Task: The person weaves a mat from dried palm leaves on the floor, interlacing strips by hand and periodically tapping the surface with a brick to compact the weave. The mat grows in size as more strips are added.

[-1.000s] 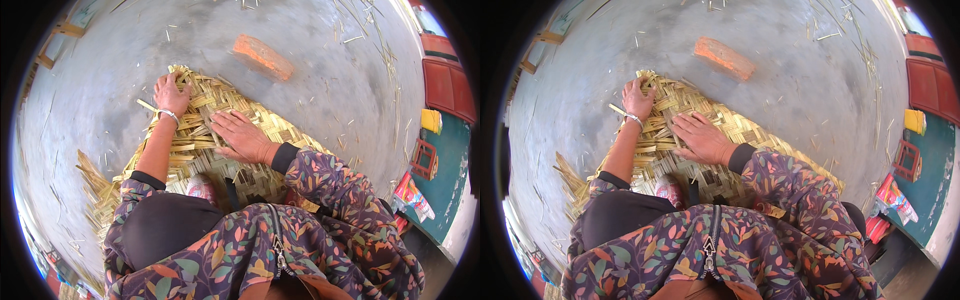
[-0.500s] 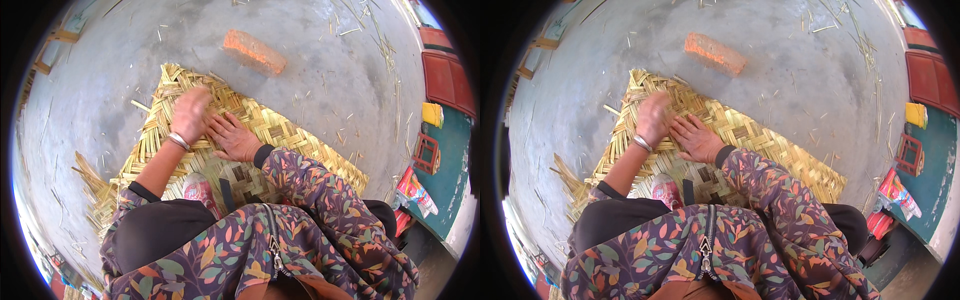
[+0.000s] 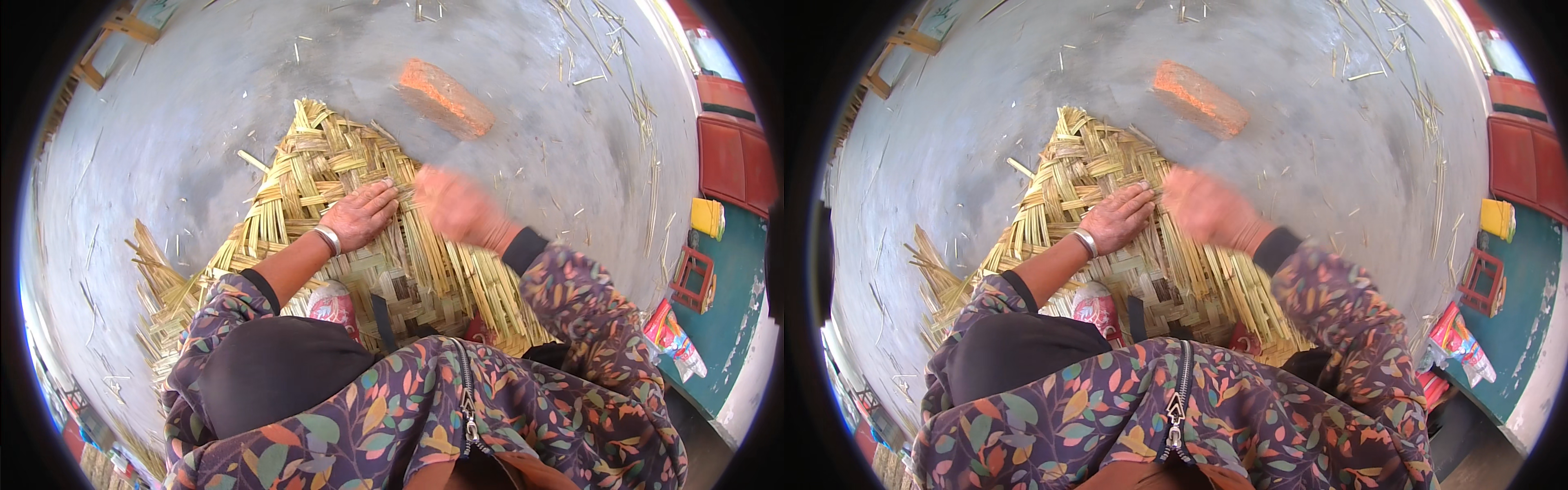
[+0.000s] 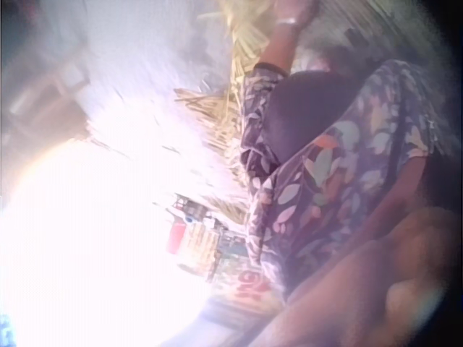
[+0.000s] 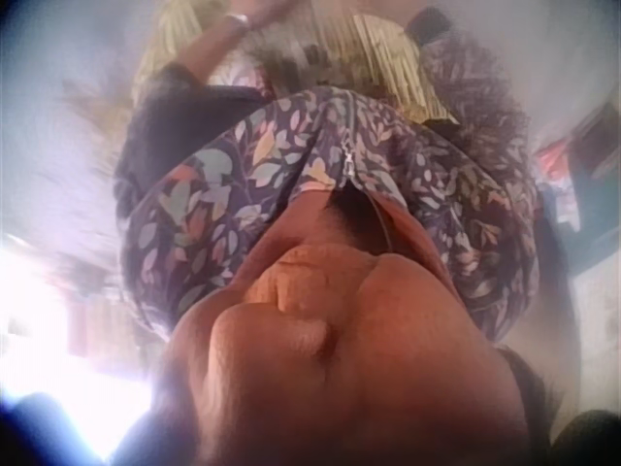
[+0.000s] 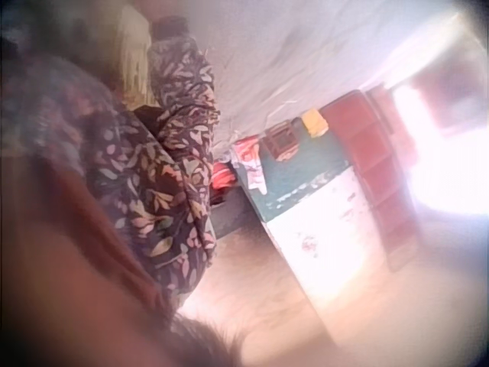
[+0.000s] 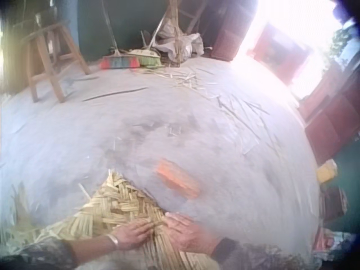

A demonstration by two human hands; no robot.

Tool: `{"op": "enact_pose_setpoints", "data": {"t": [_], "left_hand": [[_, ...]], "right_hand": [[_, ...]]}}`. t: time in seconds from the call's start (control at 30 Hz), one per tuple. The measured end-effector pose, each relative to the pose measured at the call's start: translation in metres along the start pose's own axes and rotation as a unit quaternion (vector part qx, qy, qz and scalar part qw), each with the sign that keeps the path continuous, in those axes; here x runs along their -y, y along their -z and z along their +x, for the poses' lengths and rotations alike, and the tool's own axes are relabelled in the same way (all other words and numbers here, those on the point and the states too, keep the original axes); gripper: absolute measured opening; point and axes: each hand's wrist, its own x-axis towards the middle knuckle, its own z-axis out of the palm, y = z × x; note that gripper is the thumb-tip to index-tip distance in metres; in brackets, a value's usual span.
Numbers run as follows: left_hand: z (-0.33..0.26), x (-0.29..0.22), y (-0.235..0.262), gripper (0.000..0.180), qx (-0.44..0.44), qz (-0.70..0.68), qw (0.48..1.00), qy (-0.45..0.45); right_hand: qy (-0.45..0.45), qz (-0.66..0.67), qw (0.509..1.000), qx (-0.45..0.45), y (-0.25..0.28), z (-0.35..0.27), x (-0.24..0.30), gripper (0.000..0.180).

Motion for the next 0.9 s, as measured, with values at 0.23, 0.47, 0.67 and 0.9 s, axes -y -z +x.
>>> {"op": "enact_pose_setpoints", "data": {"t": [0.23, 0.47, 0.67, 0.9], "left_hand": [[-0.005, 0.01, 0.019, 0.043, -0.015, 0.02, 0.999, -0.023], [-0.035, 0.021, 0.032, 0.043, -0.009, 0.017, 1.0, -0.022], [-0.039, 0.036, 0.031, 0.045, -0.008, 0.012, 1.0, -0.022], [-0.049, 0.043, 0.027, 0.046, 0.045, 0.001, 0.999, -0.004]], "right_hand": [[-0.313, -0.121, 0.941, -0.041, 0.033, 0.081, -0.101, 0.089], [-0.385, 0.005, 0.923, 0.008, 0.038, 0.127, -0.031, 0.089], [-0.169, 0.083, 0.943, -0.274, 0.099, 0.193, 0.018, 0.085], [-0.327, -0.03, 0.943, 0.06, 0.018, 0.228, 0.054, 0.086]]}}
